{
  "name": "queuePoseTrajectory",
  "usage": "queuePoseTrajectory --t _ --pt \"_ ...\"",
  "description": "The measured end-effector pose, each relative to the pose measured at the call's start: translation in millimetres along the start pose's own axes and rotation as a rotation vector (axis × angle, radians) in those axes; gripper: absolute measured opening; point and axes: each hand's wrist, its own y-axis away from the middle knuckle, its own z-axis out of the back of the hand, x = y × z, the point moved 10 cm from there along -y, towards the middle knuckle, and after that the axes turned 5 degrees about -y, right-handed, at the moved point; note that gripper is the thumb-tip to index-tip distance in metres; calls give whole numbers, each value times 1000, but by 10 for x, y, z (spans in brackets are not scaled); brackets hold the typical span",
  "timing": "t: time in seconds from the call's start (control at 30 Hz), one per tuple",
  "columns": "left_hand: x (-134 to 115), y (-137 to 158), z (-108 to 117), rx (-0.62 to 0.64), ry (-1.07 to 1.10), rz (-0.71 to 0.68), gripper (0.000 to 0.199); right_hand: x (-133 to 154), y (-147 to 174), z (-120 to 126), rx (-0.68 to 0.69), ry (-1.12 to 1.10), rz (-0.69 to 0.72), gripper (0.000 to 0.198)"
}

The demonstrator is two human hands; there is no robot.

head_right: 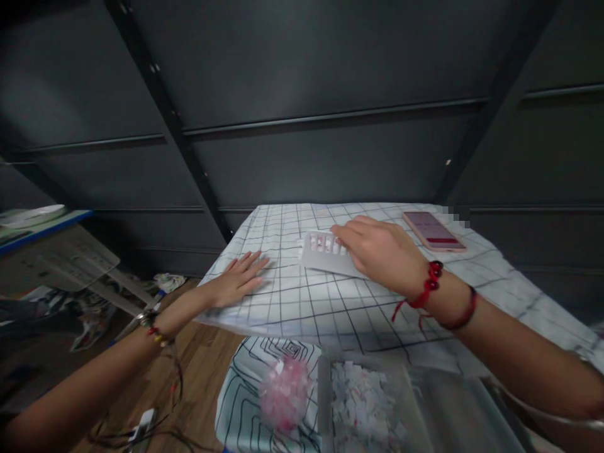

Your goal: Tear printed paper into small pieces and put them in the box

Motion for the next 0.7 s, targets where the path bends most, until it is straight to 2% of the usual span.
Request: queuePoseTrajectory --t 0.13,0.3,0.4,0.53,0.7 --pt "-78 -448 78 -63 25 -28 64 -314 45 -202 59 51 -66 25" --pt "-197 -862 53 -137 12 -105 70 -317 179 -349 115 -28 -62 29" --pt "-229 -987 62 -149 25 -120 70 -357 258 -406 151 -85 -98 31" --pt "-172 -1100 100 -155 58 -61 69 -480 320 -468 231 -127 -163 32" --pt "-132 -1156 106 -207 50 -38 68 -769 185 -425 199 -26 -248 30"
